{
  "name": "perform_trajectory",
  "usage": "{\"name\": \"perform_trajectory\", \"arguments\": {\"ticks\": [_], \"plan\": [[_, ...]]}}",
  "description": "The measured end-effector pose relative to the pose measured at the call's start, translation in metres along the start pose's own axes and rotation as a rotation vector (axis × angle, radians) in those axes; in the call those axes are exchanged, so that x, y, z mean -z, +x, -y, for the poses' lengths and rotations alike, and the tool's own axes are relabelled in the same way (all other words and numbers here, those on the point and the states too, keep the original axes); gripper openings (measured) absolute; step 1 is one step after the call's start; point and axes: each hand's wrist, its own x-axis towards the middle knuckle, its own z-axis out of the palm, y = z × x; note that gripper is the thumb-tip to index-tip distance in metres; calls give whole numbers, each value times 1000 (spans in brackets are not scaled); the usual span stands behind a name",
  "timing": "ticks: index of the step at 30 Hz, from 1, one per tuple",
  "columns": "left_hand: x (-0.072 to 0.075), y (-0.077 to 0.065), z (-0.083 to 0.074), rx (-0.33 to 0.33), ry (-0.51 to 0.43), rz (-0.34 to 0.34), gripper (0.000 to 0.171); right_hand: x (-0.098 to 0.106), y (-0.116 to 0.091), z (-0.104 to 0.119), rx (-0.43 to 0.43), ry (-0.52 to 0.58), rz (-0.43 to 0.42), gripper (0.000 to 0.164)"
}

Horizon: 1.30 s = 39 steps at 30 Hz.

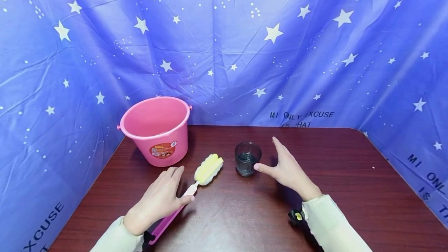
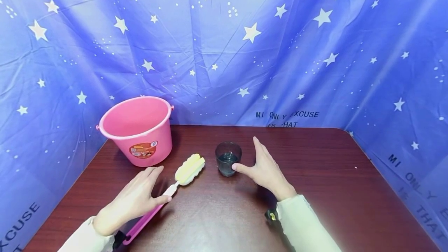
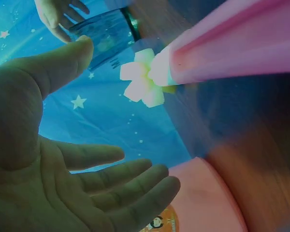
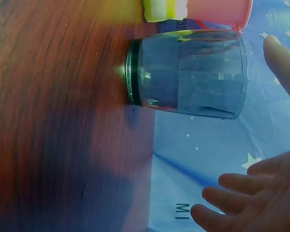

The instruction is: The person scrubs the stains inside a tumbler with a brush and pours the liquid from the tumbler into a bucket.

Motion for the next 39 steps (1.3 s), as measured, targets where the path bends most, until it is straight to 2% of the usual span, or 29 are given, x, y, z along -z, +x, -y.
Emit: {"name": "perform_trajectory", "arguments": {"ticks": [9,14,21,25,30,39], "plan": [[-3,1,1,59,-29,132,70,-11,6,3,2,74,14,116],[-5,0,2,56,-29,157,53,-14,8,5,-5,116,41,116],[-6,-3,2,60,-24,199,51,-19,10,4,-35,201,64,108],[-5,-5,2,68,-25,210,49,-23,12,3,-47,261,48,98],[-8,-7,2,82,-31,217,46,-28,13,3,-56,280,59,94],[-15,-8,3,63,8,185,48,-35,14,3,-21,356,60,85]]}}
